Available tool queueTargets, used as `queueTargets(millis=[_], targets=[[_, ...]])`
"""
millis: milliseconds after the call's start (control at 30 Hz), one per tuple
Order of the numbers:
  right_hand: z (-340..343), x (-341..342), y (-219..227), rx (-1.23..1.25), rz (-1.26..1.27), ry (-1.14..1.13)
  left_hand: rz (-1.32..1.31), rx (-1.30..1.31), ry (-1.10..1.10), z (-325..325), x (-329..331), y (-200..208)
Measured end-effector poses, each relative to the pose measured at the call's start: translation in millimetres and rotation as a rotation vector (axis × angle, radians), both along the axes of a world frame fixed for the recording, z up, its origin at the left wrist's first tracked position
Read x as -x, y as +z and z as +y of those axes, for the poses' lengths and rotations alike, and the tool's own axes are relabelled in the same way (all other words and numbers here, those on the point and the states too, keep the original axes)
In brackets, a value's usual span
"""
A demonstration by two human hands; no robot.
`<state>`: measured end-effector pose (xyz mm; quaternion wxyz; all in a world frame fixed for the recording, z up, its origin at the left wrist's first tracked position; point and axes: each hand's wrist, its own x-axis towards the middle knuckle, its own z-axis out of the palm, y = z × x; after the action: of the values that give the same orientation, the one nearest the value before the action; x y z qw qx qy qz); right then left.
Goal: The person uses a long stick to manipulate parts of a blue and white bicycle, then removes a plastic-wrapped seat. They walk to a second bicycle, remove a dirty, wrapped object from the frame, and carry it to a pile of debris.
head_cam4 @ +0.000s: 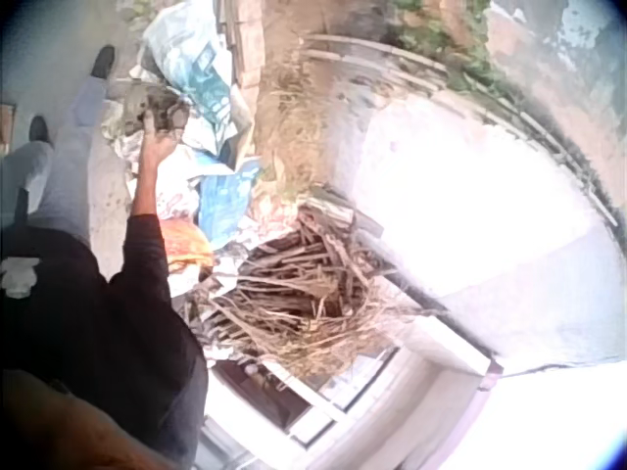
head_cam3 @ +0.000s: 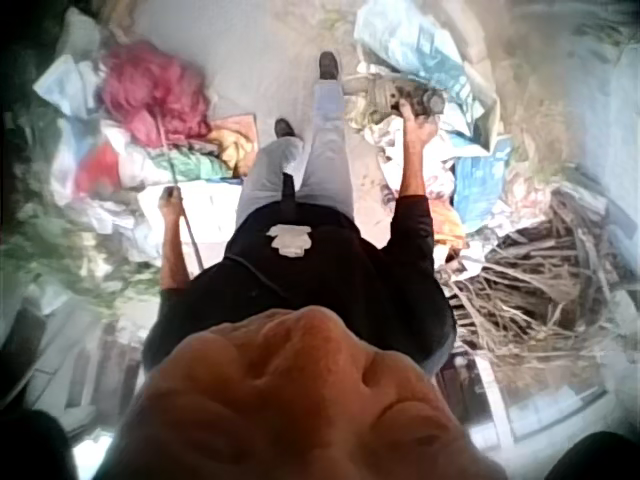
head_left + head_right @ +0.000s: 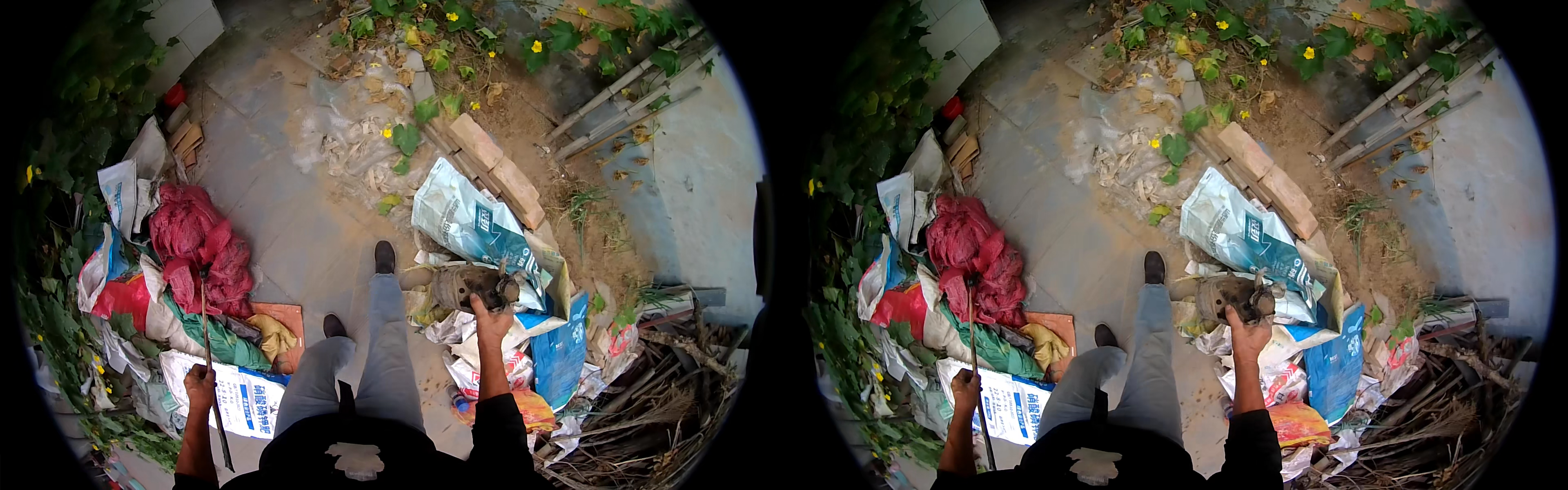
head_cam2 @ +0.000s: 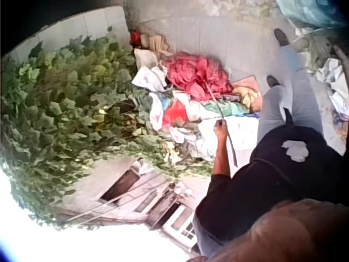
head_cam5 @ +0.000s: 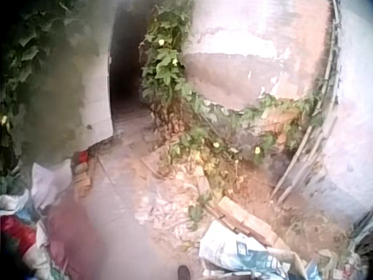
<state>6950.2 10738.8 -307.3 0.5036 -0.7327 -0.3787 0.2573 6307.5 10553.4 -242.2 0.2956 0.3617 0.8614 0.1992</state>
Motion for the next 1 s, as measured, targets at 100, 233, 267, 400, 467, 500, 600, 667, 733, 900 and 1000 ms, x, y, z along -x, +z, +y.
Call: queueTargets(millis=[100, 233, 267, 400, 467, 500, 600, 667, 733, 900, 1000], targets=[[86.6, -18.3, -33.3, 0.018, 0.041, 0.036, -0.045, 0.055, 0.051, 50.2, -25.4, -0.4], [210.2, -30.6, -84.0, 0.085, -0.083, 0.092, -0.013, 0.132, 0.053, 109.2, -63.7, -5.8], [231.2, -30.9, -104.7, 0.124, -0.205, 0.117, 0.018, 0.166, 0.019, 116.5, -67.1, -6.8], [328.4, -39.6, -166.9, 0.181, -0.113, 0.165, 0.035, 0.317, 0.003, 182.2, -108.9, -11.5], [376.5, -22.4, -188.0, 0.175, 0.004, 0.178, 0.140, 0.366, -0.053, 208.6, -124.0, -8.2], [400.5, -28.7, -207.9, 0.131, -0.140, 0.205, 0.136, 0.378, -0.037, 218.7, -127.9, -17.6], [446.2, -33.5, -255.1, 0.145, -0.340, 0.304, 0.098, 0.401, -0.041, 241.9, -145.8, -25.3], [469.4, -31.3, -300.6, 0.066, -0.419, 0.271, 0.073, 0.437, -0.026, 266.3, -164.3, -27.7], [497.2, -15.7, -329.7, 0.026, -0.098, 0.251, 0.057, 0.463, -0.036, 283.6, -175.3, -35.3], [519.8, 5.8, -370.5, -0.035, -0.060, 0.264, 0.066, 0.506, -0.048, 306.1, -190.3, -50.6], [527.1, 5.3, -364.1, -0.010, 0.084, 0.294, 0.057, 0.495, -0.064, 333.6, -202.3, -54.8]])
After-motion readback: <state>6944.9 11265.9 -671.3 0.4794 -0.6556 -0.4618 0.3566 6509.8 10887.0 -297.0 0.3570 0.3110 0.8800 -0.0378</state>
